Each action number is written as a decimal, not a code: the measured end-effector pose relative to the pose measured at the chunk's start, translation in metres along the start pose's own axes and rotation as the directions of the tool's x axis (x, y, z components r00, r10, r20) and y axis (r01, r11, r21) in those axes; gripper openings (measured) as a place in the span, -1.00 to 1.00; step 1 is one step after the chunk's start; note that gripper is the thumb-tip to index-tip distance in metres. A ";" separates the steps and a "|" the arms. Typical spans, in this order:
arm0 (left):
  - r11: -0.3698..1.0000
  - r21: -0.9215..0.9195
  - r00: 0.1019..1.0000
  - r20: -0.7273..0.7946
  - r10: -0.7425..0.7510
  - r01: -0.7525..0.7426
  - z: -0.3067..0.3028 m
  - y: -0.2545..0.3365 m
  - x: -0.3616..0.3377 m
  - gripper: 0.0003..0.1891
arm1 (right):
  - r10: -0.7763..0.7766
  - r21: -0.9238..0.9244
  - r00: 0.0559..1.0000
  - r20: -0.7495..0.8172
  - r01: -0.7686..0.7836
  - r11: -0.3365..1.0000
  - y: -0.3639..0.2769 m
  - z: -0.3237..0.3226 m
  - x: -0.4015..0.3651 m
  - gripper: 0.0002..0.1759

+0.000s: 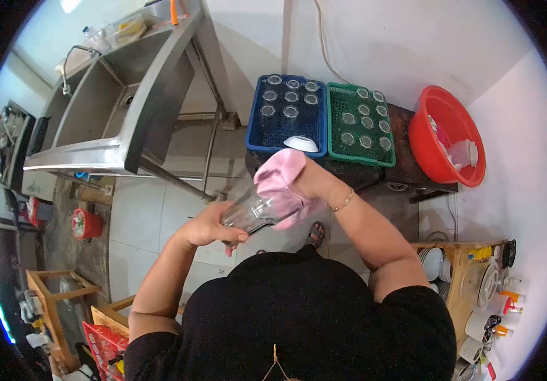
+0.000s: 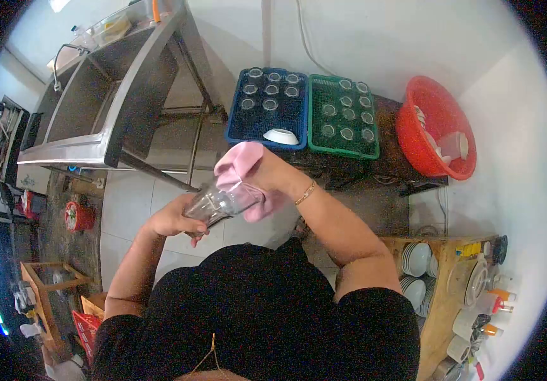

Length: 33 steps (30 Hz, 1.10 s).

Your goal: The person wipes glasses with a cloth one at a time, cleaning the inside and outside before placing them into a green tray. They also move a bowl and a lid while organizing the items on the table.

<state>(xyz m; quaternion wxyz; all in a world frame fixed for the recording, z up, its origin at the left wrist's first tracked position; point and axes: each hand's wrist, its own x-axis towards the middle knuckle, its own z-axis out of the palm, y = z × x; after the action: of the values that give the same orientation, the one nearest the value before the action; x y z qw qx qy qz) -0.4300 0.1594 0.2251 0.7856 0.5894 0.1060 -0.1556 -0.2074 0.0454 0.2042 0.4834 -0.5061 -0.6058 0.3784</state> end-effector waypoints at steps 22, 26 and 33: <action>0.982 -0.182 0.838 -0.529 -0.135 0.044 0.051 0.006 0.180 -0.54 | 0.469 0.378 0.798 -0.379 -0.329 0.865 -0.003 -0.125 -0.098 -0.60; 0.936 -0.351 0.884 -0.436 -0.168 0.005 0.086 0.019 0.220 -0.57 | -0.152 -0.552 0.854 -0.497 -0.176 0.815 0.012 -0.121 -0.062 -0.58; 0.936 -0.352 0.944 -0.311 -0.115 -0.002 0.084 0.010 0.251 -0.54 | -0.025 -0.324 0.659 -0.752 -0.336 0.885 0.055 -0.174 -0.082 -0.63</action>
<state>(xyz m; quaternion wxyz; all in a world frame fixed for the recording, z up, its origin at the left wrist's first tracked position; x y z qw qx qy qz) -0.1948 0.0512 0.1699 0.8440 0.4554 0.2774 -0.0573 -0.0240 -0.0291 0.1787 0.5246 -0.7609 -0.3800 0.0372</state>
